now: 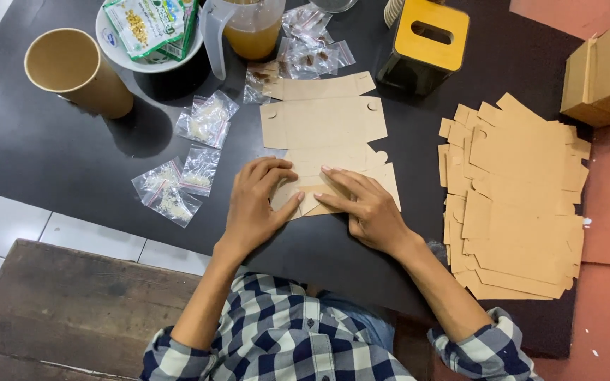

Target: The person folds flat cardboard pieces into small boxes by hand. They crease the pre-scored lines, fold the sides, and interlock the tabs to form a finished box.

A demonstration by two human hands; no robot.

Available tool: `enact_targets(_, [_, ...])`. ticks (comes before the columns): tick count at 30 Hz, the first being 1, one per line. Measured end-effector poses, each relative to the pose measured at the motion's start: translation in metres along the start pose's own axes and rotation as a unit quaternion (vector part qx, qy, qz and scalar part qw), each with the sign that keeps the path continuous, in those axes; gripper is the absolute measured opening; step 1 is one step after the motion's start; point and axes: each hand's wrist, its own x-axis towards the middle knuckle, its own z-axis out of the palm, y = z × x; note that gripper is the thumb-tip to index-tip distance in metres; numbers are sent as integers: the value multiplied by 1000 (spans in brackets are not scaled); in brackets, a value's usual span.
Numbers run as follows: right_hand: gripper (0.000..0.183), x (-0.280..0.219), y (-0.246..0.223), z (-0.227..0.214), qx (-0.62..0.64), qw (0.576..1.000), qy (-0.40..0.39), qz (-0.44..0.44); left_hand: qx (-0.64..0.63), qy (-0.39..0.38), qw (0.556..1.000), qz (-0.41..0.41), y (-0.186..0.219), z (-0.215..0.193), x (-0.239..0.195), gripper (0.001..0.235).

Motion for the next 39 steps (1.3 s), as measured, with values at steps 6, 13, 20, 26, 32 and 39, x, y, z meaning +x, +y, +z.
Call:
enact_targets(6, [48, -1, 2, 0, -6, 1000, -10, 2, -9, -19, 1000, -1, -1, 0, -1, 43])
enact_targets(13, [51, -2, 4, 1, 2, 1000, -9, 8, -42, -47, 998, -8, 9, -11, 1, 51])
enact_targets(20, [52, -2, 5, 3, 2, 1000, -17, 13, -44, -40, 997, -41, 10, -12, 3, 36])
enact_targets(26, [52, -2, 5, 4, 4, 1000, -11, 14, -24, -10, 998, -51, 8, -7, 6, 23])
enact_targets(32, [53, -1, 5, 2, 13, 999, -20, 21, -44, -33, 998, -31, 9, -13, 5, 39])
enact_targets(39, [52, 0, 2, 1, 20, 999, -17, 26, -73, -62, 995, -6, 4, -16, 3, 63])
